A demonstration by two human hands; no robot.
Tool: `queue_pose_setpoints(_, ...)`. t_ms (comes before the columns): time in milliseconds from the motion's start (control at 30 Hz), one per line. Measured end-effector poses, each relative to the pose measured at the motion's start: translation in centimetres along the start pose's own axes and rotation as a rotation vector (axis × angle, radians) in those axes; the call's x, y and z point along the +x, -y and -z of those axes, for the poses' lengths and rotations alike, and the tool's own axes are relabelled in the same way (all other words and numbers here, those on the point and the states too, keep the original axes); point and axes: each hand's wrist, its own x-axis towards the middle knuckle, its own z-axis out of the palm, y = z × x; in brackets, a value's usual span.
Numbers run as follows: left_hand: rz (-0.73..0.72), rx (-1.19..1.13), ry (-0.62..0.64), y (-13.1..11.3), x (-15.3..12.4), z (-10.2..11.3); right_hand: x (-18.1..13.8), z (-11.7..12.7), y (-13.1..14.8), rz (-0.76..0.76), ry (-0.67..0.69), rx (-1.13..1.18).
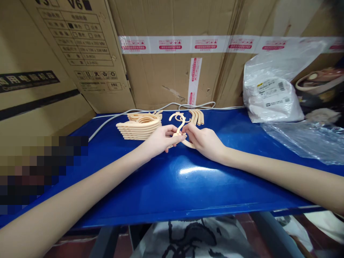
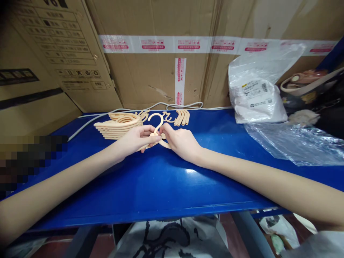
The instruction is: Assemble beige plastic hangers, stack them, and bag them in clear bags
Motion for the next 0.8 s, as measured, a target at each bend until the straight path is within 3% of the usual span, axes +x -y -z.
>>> queue_pose_setpoints(167,0.026,-0.072,-0.092,-0.5,-0.2,0.2,-0.2,0.3,0.5,0.011,-0.038,0.107)
queue_pose_setpoints(400,0.042,-0.110,-0.212,-0.7,0.1,0.6,-0.2,0.0,0.2,0.065,-0.008,0.048)
queue_pose_setpoints(800,0.094,-0.238,-0.053,-0.7,0.1,1.0,0.0,0.1,0.2,0.032,0.011,0.039)
